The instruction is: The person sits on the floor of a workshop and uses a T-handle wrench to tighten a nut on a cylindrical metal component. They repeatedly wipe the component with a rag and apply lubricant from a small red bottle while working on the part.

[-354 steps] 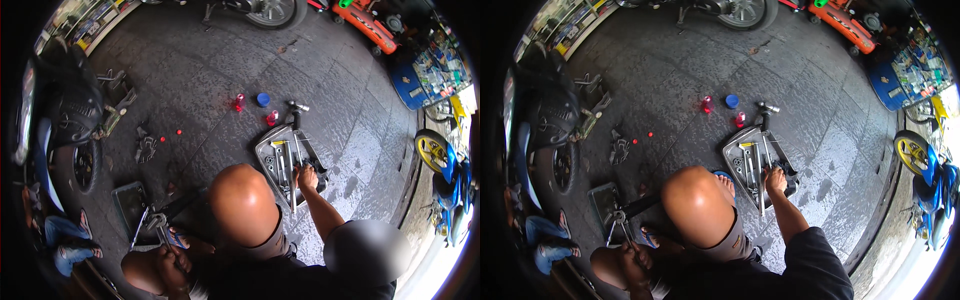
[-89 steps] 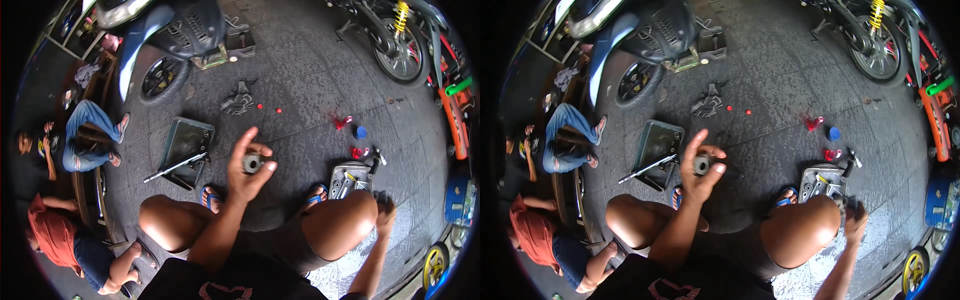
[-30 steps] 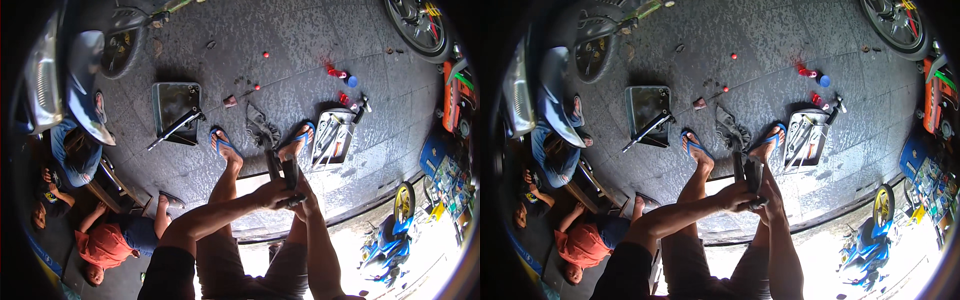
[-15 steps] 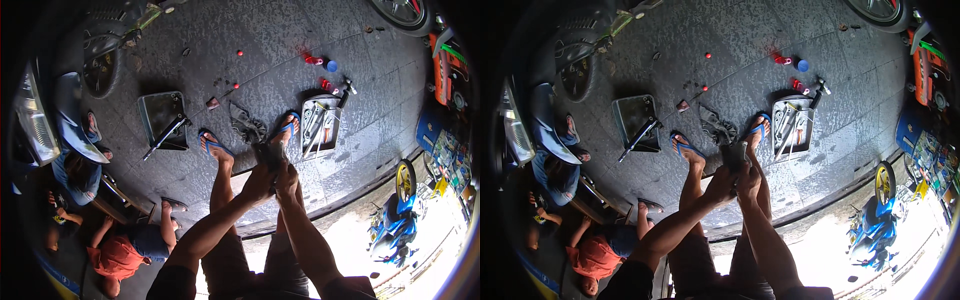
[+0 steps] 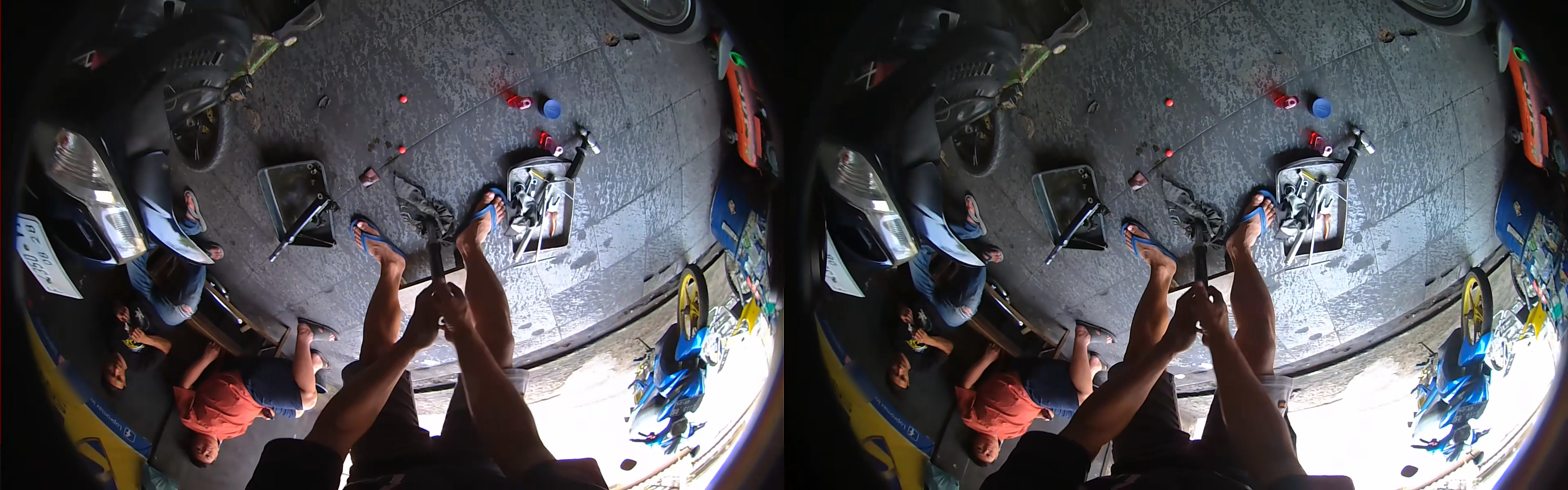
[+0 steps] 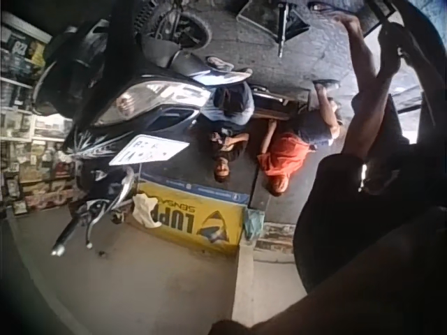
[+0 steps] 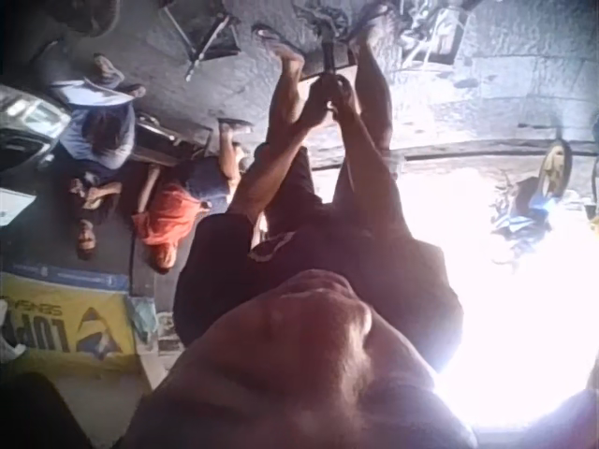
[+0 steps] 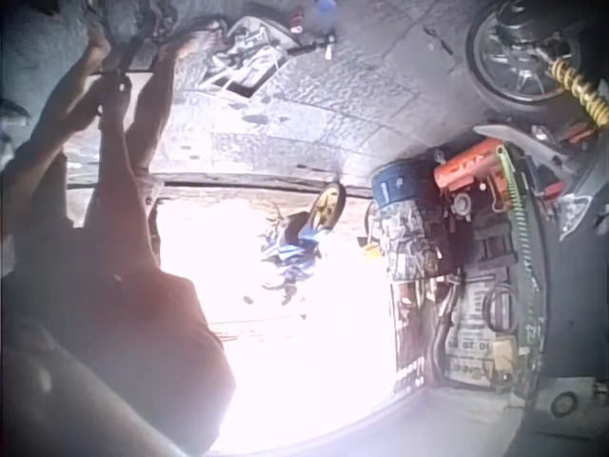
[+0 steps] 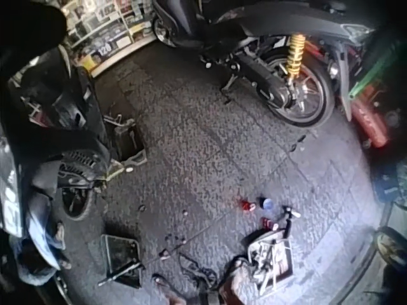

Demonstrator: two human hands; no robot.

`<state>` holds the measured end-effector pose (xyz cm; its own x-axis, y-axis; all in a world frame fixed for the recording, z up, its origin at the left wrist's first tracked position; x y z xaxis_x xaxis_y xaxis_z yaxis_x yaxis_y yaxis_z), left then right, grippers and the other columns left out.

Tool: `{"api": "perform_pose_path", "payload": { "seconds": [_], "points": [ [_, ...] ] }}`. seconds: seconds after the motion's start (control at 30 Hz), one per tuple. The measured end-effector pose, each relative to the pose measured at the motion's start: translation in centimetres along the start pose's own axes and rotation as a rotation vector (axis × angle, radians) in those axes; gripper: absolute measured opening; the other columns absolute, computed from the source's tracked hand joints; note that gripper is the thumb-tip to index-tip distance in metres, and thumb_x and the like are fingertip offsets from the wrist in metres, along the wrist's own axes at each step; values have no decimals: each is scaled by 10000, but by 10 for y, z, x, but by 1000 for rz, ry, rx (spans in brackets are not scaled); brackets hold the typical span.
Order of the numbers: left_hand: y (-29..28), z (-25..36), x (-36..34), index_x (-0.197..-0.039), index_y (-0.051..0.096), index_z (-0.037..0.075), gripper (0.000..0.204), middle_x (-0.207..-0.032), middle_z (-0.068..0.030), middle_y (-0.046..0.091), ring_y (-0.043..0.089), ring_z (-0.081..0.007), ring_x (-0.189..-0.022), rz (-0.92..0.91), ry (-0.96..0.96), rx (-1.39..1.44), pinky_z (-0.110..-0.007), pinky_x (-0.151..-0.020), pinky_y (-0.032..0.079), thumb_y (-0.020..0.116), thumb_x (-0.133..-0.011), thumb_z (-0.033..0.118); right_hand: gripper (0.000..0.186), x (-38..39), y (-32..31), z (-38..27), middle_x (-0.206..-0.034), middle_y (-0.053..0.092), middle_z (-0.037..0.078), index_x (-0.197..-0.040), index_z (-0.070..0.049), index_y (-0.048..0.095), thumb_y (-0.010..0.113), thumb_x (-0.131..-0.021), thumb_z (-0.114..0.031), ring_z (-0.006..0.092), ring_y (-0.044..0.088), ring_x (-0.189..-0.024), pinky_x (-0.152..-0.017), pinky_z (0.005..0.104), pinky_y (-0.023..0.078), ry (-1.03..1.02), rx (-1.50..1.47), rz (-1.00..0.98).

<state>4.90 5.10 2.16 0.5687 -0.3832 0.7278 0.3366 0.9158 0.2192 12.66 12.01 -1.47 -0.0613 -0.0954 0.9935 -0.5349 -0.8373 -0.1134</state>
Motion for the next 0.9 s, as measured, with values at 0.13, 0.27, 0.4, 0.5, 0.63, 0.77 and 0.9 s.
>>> {"api": "perform_pose_path", "payload": {
  "seconds": [0.13,0.27,0.4,0.5,0.63,0.77,0.9],
  "points": [
    [-76,-118,25,-1489,379,171,660,-1416,-118,510,591,-315,-1150,424,-738,261,-531,-919,492,557,-963,529,458,2,2,39,-792,677,133,-1337,-40,537,632,-921,-207,158,634,-534,-432,304,520,-41,-17,97],
    [-79,-149,-8,-1309,499,77,651,-1172,-165,608,619,-385,-1084,247,-1025,-85,-563,-870,514,725,-855,486,431,2,-11,48,-908,717,222,-1265,-43,627,607,-895,-264,321,708,-732,-635,445,548,-75,201,226],
    [-69,-218,-53,-1191,528,70,507,-902,-134,617,671,-328,-804,210,-1184,101,-503,-714,580,745,-861,387,421,17,-4,26,-991,715,251,-1166,-25,692,599,-929,-360,416,692,-942,-822,498,513,-203,228,362],
    [-77,-243,-78,-1090,546,86,382,-797,-111,599,640,-283,-655,228,-1260,89,-439,-596,573,749,-866,319,418,31,5,13,-894,710,223,-1129,3,696,587,-963,-365,338,699,-841,-751,463,515,-346,233,419],
    [-84,-267,-86,-944,565,73,230,-680,-87,571,594,-240,-533,253,-1250,3,-403,-483,538,720,-858,220,406,25,11,44,-773,672,150,-1124,6,687,506,-1017,-342,253,667,-692,-650,407,508,-216,139,363],
    [-88,-258,-85,-808,601,23,145,-644,-106,576,582,-241,-479,348,-1178,-54,-408,-437,518,678,-843,140,453,20,10,63,-791,666,125,-1149,8,673,445,-1040,-367,206,646,-632,-577,354,522,-158,35,398],
    [-100,-270,-105,-855,608,5,113,-647,-112,572,577,-241,-475,359,-1164,-194,-420,-427,498,632,-857,115,473,5,13,51,-898,689,128,-1146,11,676,430,-1037,-378,211,663,-681,-561,327,554,-286,182,454]
  ]
}}
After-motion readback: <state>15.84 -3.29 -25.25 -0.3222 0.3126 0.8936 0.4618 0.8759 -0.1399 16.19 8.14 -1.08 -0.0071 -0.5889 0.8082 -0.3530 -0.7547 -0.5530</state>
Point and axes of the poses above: each hand's wrist, its own x-axis away from the middle knuckle, its own y-axis out of the palm, z = x × y, the point moved 10 cm from there along -x, towards the middle knuckle
